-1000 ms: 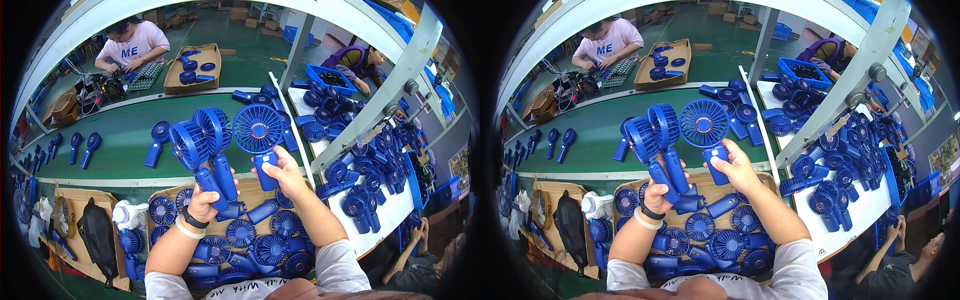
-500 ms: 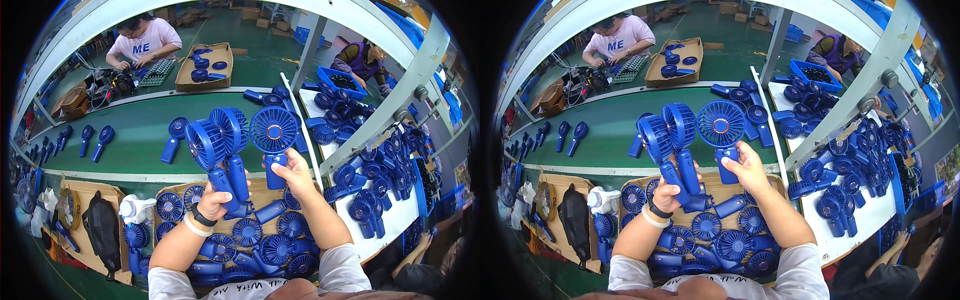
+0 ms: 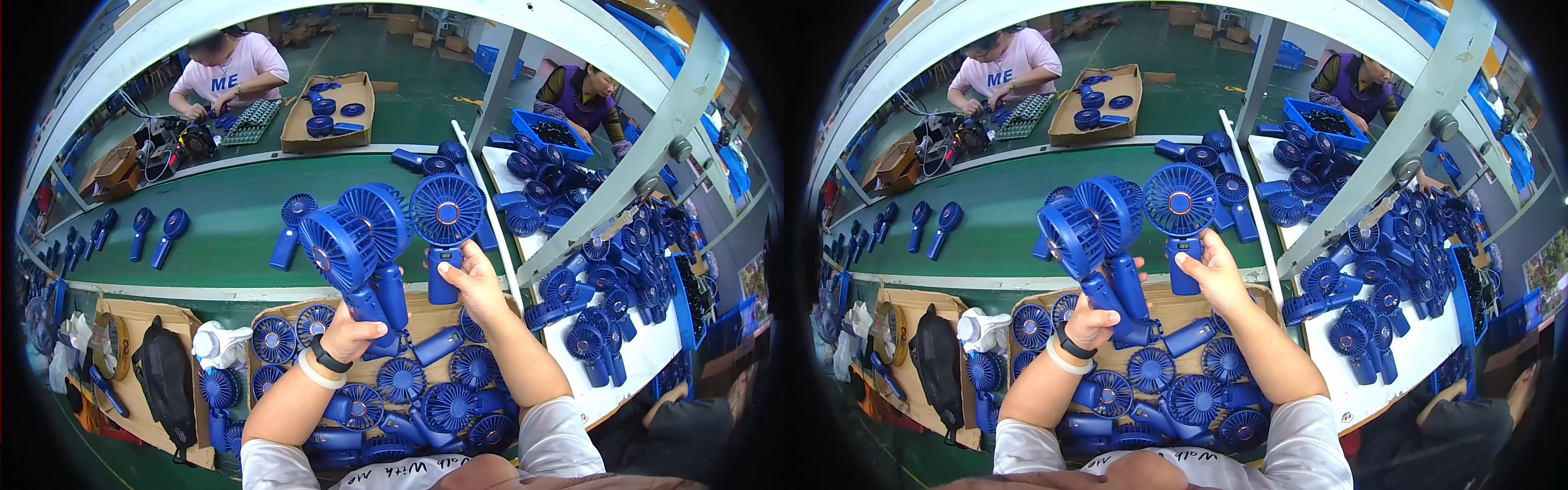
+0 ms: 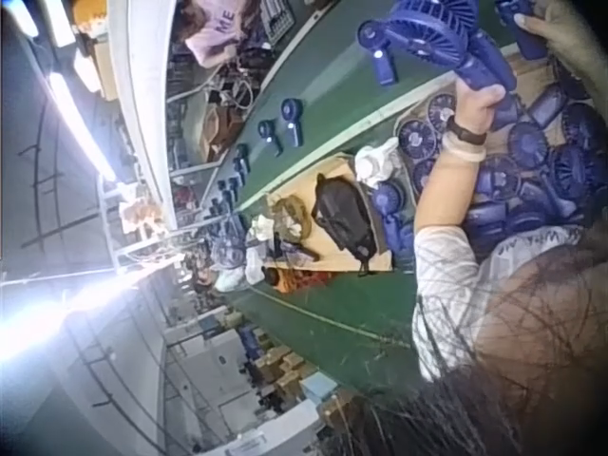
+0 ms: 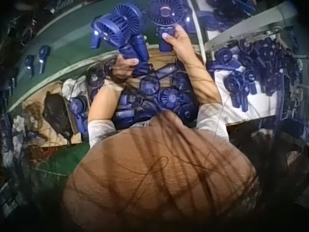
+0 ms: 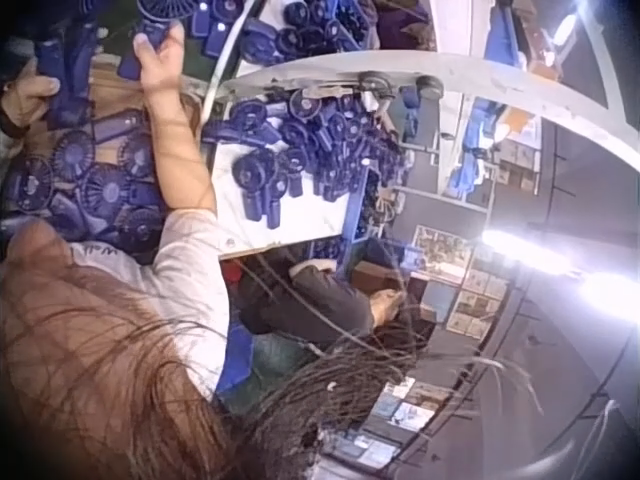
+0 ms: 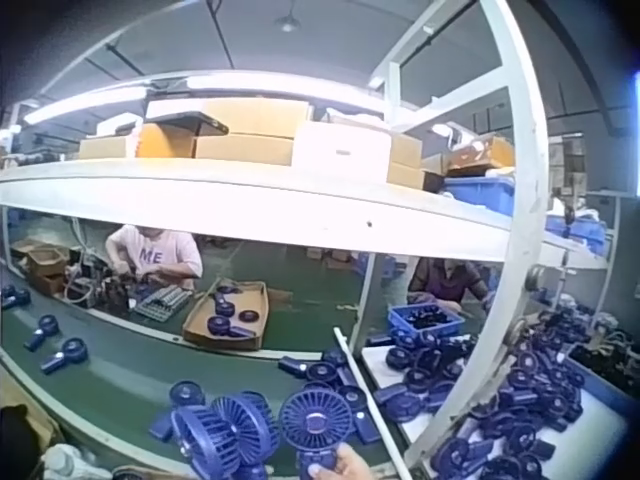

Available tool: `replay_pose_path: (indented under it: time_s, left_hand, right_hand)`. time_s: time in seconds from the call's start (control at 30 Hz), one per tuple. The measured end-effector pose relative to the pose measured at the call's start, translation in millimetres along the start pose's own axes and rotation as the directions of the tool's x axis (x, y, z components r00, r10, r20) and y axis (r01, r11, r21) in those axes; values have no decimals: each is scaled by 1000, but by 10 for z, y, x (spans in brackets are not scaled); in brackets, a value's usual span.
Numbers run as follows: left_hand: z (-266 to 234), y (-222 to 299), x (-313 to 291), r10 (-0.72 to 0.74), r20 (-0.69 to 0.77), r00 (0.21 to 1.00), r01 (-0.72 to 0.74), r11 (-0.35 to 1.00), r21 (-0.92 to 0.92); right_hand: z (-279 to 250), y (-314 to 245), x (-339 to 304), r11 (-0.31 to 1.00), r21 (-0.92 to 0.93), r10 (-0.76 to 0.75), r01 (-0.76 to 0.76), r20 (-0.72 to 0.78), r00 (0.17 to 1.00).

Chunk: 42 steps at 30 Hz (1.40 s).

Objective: The person sorts handheld fans on an assembly line by hand, inspecting each fan and arranging them on a work bench.

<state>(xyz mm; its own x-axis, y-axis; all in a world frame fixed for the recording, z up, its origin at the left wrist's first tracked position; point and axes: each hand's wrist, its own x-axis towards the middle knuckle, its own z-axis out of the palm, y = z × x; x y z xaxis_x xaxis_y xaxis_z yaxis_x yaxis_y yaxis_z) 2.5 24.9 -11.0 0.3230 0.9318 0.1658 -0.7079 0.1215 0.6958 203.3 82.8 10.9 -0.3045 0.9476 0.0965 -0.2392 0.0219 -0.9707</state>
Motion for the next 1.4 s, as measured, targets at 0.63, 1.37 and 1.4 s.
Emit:
replay_pose_path:
  time_s: [0.63,1.37,1.4]
  left_hand:
    - [1047,-136,-610,43,693,720,-663,-253,705]
    - [-983,-441,1406,144,-261,954,293,-616,731]
    - [-1096,-417,1461,119,-271,955,285,-618,733]
  right_hand:
    - [-352,-338,-1674,526,829,-78,-190,269,960]
    - [-3248,-1422,-1099,923,308,147,229,-834,531]
    - [-3566,-1462,-923,941,290,162,177,-842,515]
